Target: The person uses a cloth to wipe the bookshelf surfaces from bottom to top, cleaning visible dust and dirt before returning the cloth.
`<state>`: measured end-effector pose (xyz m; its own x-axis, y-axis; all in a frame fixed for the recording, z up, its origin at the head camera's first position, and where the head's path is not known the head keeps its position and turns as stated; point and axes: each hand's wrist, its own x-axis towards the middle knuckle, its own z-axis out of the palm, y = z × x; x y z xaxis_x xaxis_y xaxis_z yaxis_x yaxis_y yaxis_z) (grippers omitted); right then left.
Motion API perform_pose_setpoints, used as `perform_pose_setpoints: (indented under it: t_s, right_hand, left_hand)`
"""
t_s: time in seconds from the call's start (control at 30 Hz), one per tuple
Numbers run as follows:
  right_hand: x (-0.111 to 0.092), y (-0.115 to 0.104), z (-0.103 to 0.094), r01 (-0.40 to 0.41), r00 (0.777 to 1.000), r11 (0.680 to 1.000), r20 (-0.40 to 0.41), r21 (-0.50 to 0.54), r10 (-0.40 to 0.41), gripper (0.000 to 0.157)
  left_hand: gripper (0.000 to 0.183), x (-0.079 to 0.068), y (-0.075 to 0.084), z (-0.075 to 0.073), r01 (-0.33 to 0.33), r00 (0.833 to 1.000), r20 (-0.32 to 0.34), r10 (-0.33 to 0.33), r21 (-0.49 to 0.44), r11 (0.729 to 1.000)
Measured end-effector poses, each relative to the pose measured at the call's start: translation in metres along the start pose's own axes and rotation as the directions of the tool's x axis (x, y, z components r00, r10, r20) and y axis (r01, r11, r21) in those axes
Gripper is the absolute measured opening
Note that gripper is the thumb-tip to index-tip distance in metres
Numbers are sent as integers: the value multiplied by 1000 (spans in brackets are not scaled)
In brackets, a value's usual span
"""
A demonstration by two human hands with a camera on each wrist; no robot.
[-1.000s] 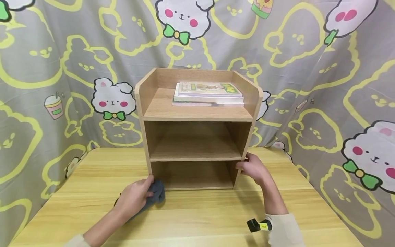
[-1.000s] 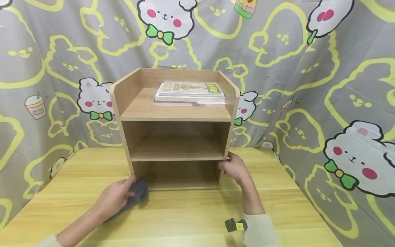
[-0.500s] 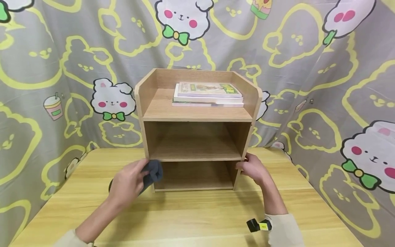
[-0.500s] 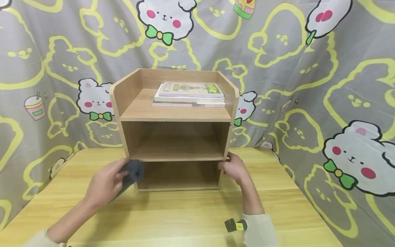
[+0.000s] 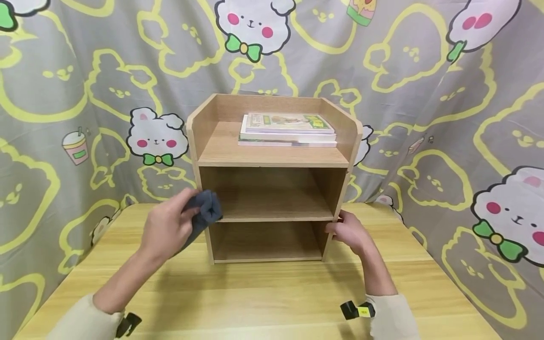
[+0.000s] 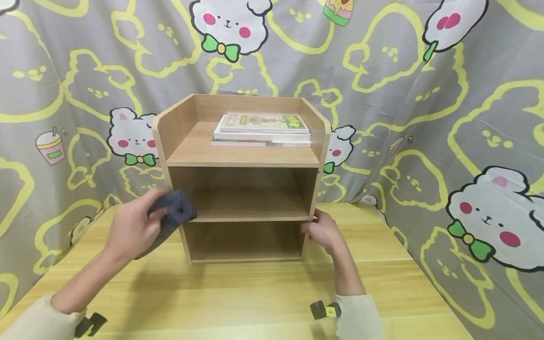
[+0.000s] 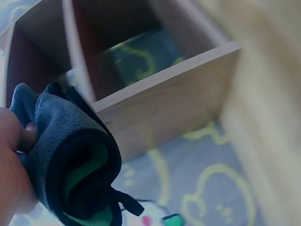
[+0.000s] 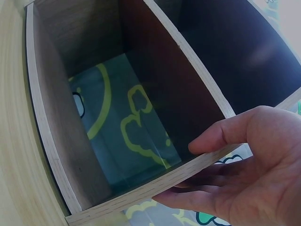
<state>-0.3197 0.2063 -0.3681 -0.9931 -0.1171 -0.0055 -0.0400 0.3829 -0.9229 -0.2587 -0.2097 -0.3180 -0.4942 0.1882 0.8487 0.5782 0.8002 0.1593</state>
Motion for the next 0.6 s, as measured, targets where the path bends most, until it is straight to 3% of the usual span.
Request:
perform_pose_setpoints:
  t_s: [0.1,0.27,0.6]
  right_hand:
    - [0,0,0,1,1000,1000,1,-1,-1,59]
    - [0,1,1,4,1000,1000,2,4,-4,59]
    - [-1,-2,1,9,1000,1000,-1,12,-9,59]
  left_hand:
    - [29,23,5,-11,5,997,-77,-6,-19,1000]
    - [25,59,14,-25,30,976,-217,-35,-27,999]
    - [21,109,25,-44,47,921,-387,-53,-24,999]
